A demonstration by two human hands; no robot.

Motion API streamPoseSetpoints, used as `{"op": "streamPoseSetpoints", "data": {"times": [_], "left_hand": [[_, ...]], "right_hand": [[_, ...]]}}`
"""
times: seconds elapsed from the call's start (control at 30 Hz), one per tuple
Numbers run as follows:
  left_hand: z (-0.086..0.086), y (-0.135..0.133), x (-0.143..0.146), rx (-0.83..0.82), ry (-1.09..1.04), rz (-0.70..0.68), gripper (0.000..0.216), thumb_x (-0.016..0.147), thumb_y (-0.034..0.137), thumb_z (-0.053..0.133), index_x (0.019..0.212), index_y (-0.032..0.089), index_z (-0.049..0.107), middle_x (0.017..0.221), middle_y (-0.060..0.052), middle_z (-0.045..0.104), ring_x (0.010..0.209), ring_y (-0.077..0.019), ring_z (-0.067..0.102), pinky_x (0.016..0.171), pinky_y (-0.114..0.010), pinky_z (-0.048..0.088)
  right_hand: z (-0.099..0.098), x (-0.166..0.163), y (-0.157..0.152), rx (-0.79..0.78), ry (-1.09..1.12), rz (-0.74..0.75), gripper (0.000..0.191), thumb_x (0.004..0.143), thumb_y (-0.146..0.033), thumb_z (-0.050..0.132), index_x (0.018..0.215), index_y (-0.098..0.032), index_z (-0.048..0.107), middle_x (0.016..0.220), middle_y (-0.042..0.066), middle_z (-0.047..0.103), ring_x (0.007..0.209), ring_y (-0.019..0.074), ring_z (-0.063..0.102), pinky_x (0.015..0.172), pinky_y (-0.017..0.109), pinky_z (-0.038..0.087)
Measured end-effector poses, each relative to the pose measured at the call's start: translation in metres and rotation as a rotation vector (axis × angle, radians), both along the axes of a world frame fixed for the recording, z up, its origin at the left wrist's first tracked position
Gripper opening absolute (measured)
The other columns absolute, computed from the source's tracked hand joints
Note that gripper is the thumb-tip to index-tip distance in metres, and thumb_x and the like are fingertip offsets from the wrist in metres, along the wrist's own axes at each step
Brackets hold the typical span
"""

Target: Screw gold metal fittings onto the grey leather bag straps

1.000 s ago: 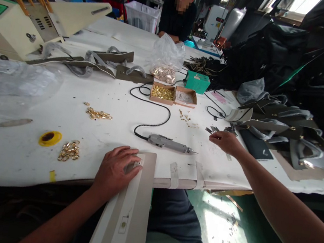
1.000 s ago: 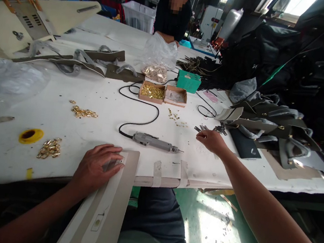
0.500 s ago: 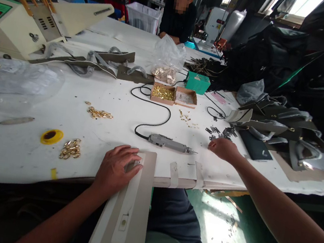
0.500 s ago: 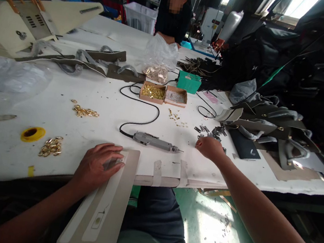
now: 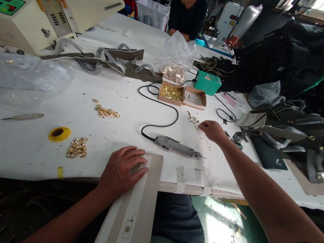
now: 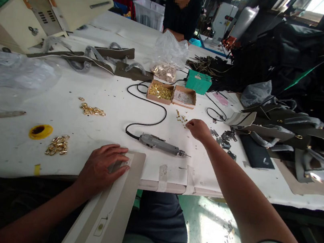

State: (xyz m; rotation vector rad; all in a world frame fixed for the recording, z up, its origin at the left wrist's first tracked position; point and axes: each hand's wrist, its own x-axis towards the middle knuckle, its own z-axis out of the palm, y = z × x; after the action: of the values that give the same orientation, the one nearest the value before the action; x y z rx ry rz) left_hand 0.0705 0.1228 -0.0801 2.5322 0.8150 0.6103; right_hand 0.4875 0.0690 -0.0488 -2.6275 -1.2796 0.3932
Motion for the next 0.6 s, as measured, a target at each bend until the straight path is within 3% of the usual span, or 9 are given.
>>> {"op": "streamPoseSetpoints", "data": {"times": [0.3, 0.6], "left_hand": [[0.0013, 0.0001, 0.0007, 0.005, -0.001, 0.003, 0.012, 0.088, 0.031, 0.071, 0.099, 0.028, 0.077, 0.129, -0.002, 0.076, 0.131, -0.0325, 0.060, 0.108, -0.053, 0.045], [0.0007, -0.0004, 0.0005, -0.001, 0.000, 0.000, 0.012, 0.089, 0.031, 0.070, 0.099, 0.028, 0.077, 0.130, -0.002, 0.076, 0.132, -0.0325, 0.059, 0.109, -0.053, 0.045]], "right_hand": [[-0.0082, 0.0079, 0.0075, -0.057, -0.042, 0.007, 0.026, 0.090, -0.039, 0.063, 0.095, -0.020, 0.081, 0.087, 0.005, 0.077, 0.076, 0.0193, 0.063, 0.062, 0.027, 0.037], [-0.0045, 0.0098, 0.0087, -0.037, 0.012, -0.030, 0.029, 0.092, -0.039, 0.062, 0.093, -0.017, 0.081, 0.075, 0.003, 0.072, 0.070, 0.0180, 0.063, 0.061, 0.027, 0.041]]}}
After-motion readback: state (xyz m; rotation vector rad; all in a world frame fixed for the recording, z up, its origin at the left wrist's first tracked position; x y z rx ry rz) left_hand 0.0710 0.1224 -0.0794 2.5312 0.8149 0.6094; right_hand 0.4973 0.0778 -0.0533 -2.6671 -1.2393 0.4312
